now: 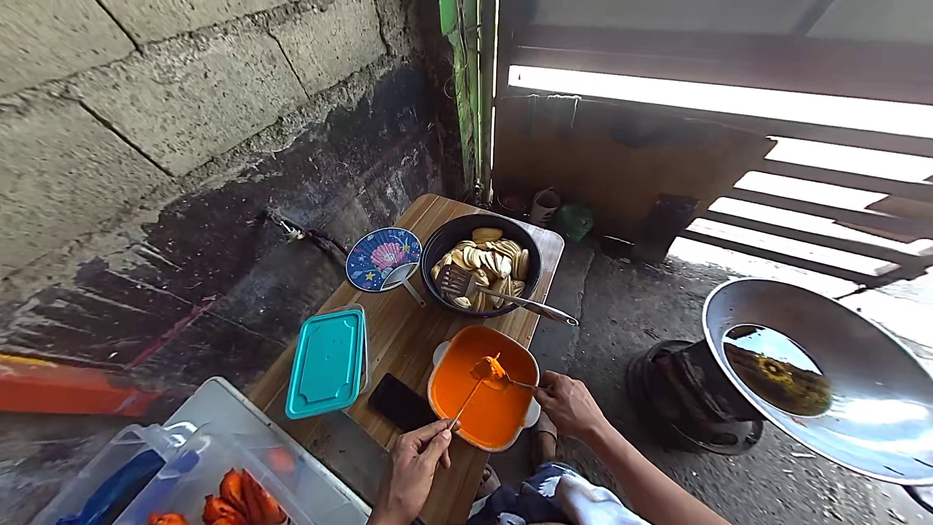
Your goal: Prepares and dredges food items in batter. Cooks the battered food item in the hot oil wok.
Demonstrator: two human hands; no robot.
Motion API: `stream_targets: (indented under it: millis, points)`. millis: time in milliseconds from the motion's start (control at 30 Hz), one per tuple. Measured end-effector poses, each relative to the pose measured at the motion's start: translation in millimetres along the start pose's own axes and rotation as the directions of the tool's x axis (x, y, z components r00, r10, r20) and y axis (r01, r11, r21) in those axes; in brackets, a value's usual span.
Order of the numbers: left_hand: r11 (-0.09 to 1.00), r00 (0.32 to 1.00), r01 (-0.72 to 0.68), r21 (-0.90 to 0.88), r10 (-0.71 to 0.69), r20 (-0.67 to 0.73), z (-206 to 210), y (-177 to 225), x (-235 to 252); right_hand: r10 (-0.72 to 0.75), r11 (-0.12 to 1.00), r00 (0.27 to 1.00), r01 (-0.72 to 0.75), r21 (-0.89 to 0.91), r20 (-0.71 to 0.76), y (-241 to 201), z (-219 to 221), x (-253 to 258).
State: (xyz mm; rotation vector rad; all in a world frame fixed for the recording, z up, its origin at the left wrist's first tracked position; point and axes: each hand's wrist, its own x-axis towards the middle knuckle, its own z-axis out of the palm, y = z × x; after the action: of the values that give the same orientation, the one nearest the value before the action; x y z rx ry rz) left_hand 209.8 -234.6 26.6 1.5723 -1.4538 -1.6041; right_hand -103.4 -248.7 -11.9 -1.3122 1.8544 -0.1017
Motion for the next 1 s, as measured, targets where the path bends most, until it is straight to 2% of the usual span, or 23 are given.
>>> stream_targets:
  millis: [300,533,700,800,900,1000]
  points:
    - [0.993,0.998,-0.014,0.117,0.007,0.063,30,12,15,-0.062,0.991,0.998,0.065,0.114,-0.029,24,-31,-14]
    - [0.972,0.987,-0.054,0.229,0.017,0.159,105,55,44,0.01,0.975,0.997,0.009,0.223,-0.083,99,-70,-27]
    - [0.934,0.96,-0.119,0.337,0.021,0.279,207,97,79,0.123,0.94,0.98,-0.065,0.335,-0.154,196,-115,-47]
    - [0.908,0.923,-0.181,0.377,0.024,0.385,290,123,106,0.217,0.915,0.953,-0.124,0.383,-0.209,271,-149,-64]
    - [0.884,0.885,-0.219,0.414,0.001,0.466,378,147,134,0.288,0.919,0.914,-0.18,0.351,-0.285,347,-183,-80]
    - [0.851,0.835,-0.283,0.442,-0.008,0.55,460,159,167,0.378,0.895,0.866,-0.252,0.367,-0.328,412,-205,-93]
